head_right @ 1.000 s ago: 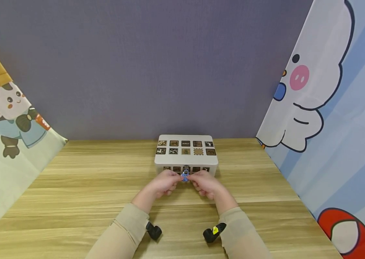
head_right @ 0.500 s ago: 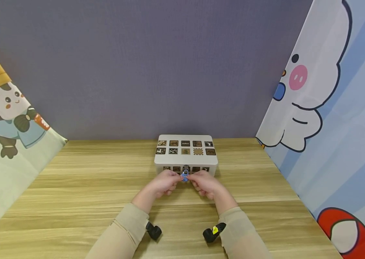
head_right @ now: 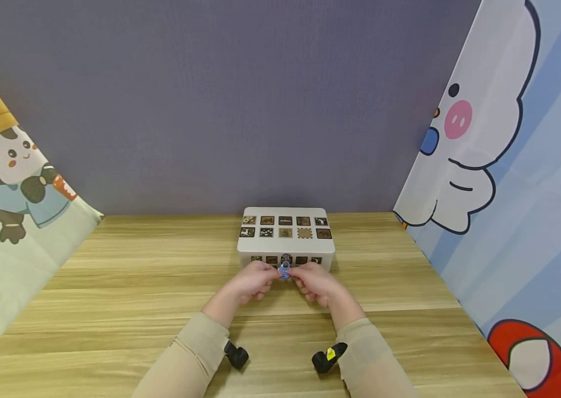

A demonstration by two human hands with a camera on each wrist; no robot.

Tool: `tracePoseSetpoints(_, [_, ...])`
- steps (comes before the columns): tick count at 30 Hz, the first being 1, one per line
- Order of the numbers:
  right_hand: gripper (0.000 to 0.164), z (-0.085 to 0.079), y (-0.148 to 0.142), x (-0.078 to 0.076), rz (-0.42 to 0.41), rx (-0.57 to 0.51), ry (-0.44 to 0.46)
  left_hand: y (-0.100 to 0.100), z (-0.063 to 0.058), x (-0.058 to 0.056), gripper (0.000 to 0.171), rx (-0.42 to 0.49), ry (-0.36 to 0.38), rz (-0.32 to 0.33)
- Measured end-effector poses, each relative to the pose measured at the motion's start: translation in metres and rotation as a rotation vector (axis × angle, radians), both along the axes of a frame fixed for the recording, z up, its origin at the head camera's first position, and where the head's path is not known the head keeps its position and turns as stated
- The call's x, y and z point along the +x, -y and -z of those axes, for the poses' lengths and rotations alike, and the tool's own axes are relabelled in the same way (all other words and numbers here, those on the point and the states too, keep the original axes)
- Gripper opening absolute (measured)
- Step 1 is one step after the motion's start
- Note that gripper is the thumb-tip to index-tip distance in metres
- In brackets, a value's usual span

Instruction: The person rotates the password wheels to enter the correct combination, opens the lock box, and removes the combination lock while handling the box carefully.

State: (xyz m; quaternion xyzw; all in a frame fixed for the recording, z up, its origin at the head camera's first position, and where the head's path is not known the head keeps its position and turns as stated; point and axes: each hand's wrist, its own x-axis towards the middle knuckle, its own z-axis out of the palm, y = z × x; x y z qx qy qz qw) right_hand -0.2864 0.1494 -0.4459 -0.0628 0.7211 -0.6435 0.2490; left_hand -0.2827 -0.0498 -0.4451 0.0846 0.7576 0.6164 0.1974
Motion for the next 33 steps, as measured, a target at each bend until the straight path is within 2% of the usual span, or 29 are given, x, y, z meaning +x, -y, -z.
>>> tracePoseSetpoints(11, [0.037, 0.0006, -0.0003, -0.0004, 0.005, 0.007, -0.003, -0.0004, 0.0012, -0.0006, 0.028, 0.006, 0.0, 0.003])
tracePoseSetpoints(33, [0.044, 0.0008, -0.0034, -0.002, 0.018, 0.015, 0.01, 0.0002, 0.0033, -0.0019, 0.022, -0.001, -0.013, -0.001])
